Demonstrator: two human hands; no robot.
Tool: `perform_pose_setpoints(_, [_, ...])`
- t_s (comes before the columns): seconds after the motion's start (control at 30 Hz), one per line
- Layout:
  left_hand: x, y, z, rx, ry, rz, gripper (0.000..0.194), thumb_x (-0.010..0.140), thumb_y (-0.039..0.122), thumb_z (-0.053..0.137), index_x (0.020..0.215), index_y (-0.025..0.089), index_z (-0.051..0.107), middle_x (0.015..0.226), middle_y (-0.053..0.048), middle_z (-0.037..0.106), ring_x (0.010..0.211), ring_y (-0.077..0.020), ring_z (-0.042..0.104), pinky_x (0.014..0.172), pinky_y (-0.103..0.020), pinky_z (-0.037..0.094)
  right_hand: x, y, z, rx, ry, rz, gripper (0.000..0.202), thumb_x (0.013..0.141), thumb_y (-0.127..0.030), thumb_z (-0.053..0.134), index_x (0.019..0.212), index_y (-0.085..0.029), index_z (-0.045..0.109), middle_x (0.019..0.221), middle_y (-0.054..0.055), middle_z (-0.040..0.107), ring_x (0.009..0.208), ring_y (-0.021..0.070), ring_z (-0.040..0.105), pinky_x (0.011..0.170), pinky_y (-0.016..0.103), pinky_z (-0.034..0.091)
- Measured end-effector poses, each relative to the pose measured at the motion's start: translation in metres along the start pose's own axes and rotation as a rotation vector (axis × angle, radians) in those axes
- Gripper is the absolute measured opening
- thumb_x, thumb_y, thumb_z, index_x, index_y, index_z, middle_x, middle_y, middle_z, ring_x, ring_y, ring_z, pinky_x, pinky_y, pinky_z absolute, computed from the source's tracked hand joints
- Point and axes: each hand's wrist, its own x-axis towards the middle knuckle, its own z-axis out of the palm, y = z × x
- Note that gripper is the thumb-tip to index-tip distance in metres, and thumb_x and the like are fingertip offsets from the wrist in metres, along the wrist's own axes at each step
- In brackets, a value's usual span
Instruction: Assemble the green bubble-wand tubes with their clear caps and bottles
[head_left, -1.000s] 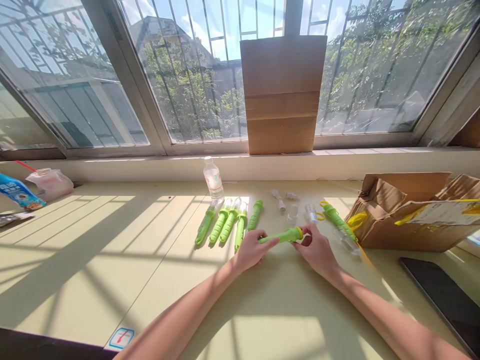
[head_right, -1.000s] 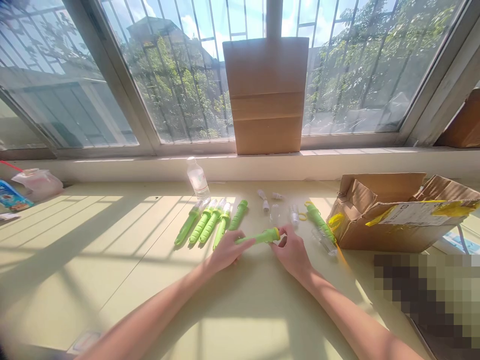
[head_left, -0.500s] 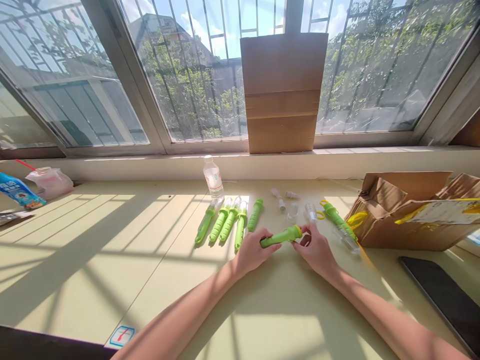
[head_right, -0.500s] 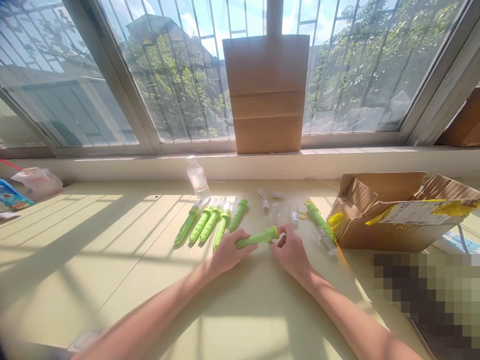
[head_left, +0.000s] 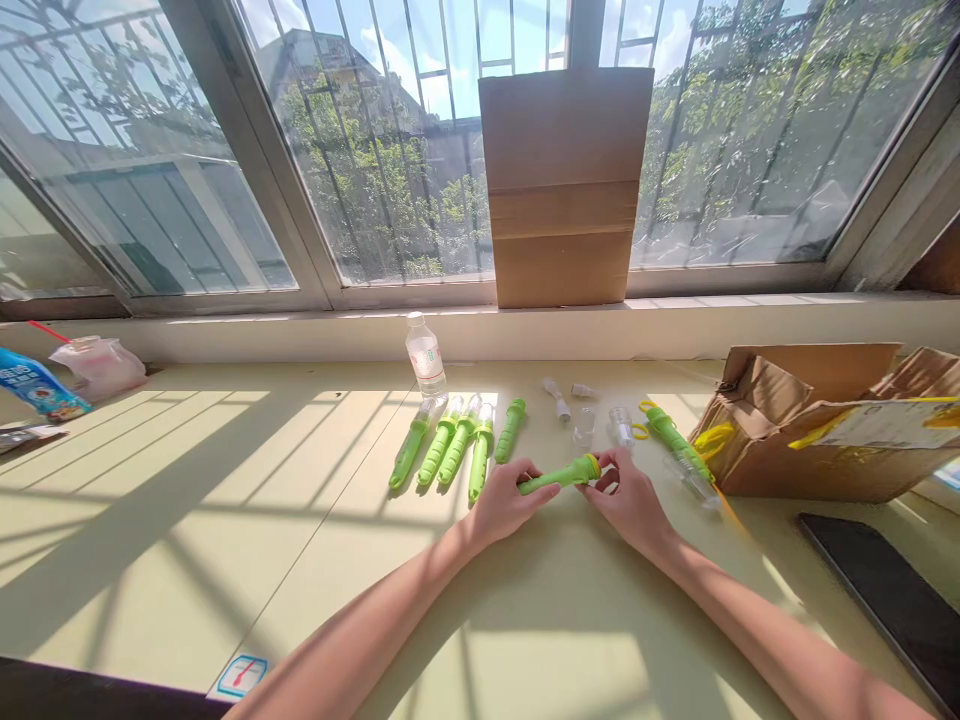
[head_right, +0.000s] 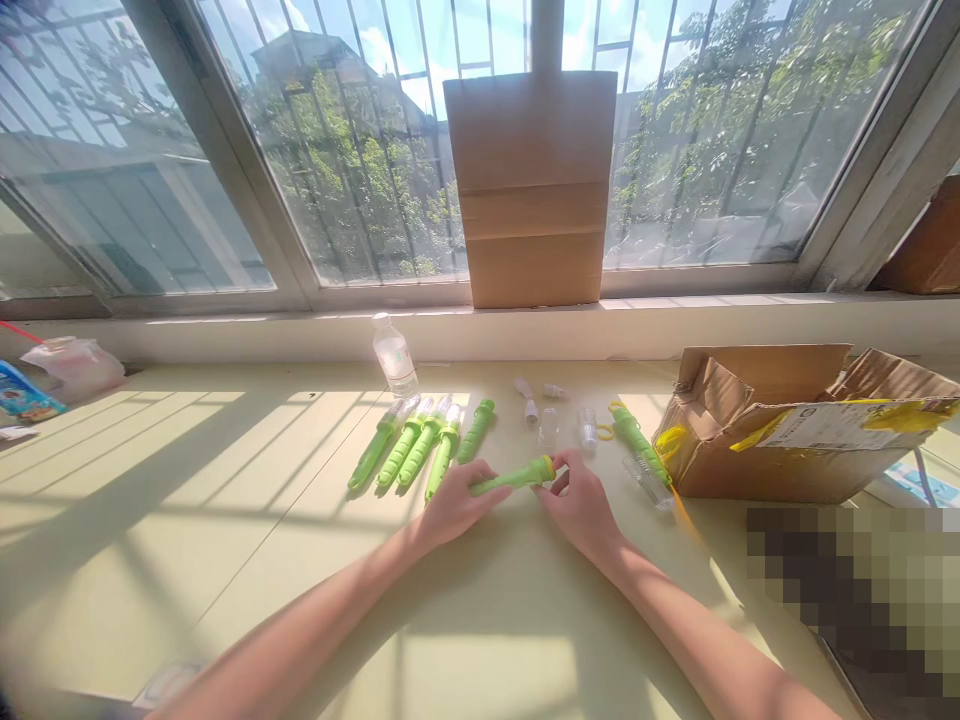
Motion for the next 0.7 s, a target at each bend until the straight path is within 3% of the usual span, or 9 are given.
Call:
perform_pose_setpoints(0.2, [-0.0013,0.0038,0.0004,-0.075,-0.005,-0.061,0.035,0.077,0.052,0.057,0.079,0.017,0.059,0.056,0.003,0.054,0.047,-0.0087,0.045,0.046,-0.021,0.032,0.0003,-0.0015,-0.0004,-0.010,0.070,-0.007,0.029,0.069,-0.043,0.063,0.084,-0.024,0.047,0.060,-0.003,0.061,0.052,0.0166,0.058,0.051,0.028,0.046])
perform_pose_setpoints(0.4, [0.0009,-0.0011,0.0038,0.081,0.022,0.000,0.037,0.065,0.041,0.071,0.094,0.022,0.059,0.074,0.004,0.059,0.057,-0.0099,0.047,0.052,-0.021,0.035,0.0004,-0.0014,-0.0005,0.018,0.126,-0.013,0.028,0.069,-0.040,0.064,0.084,-0.023,0.048,0.069,0.000,0.065,0.057,0.0172,0.061,0.053,0.028,0.047])
perform_pose_setpoints(0.5, [0.0007,-0.0026,0.0049,0.127,0.056,0.039,0.028,0.069,0.033,0.067,0.093,0.022,0.058,0.075,0.003,0.060,0.059,-0.0109,0.048,0.054,-0.022,0.036,0.0002,-0.0012,-0.0005,0.019,0.135,-0.011,0.029,0.069,-0.040,0.065,0.085,-0.023,0.049,0.068,0.000,0.065,0.058,0.0175,0.061,0.054,0.028,0.047])
perform_pose_setpoints(0.7, [-0.0014,-0.0005,0.0035,0.096,0.065,0.049,0.022,0.077,0.039,0.060,0.090,0.021,0.061,0.071,0.001,0.061,0.061,-0.0134,0.053,0.058,-0.024,0.040,-0.0004,-0.0036,-0.0013,0.052,0.130,-0.002,0.031,0.070,-0.045,0.065,0.085,-0.023,0.050,0.074,0.002,0.066,0.061,0.0173,0.062,0.054,0.028,0.048])
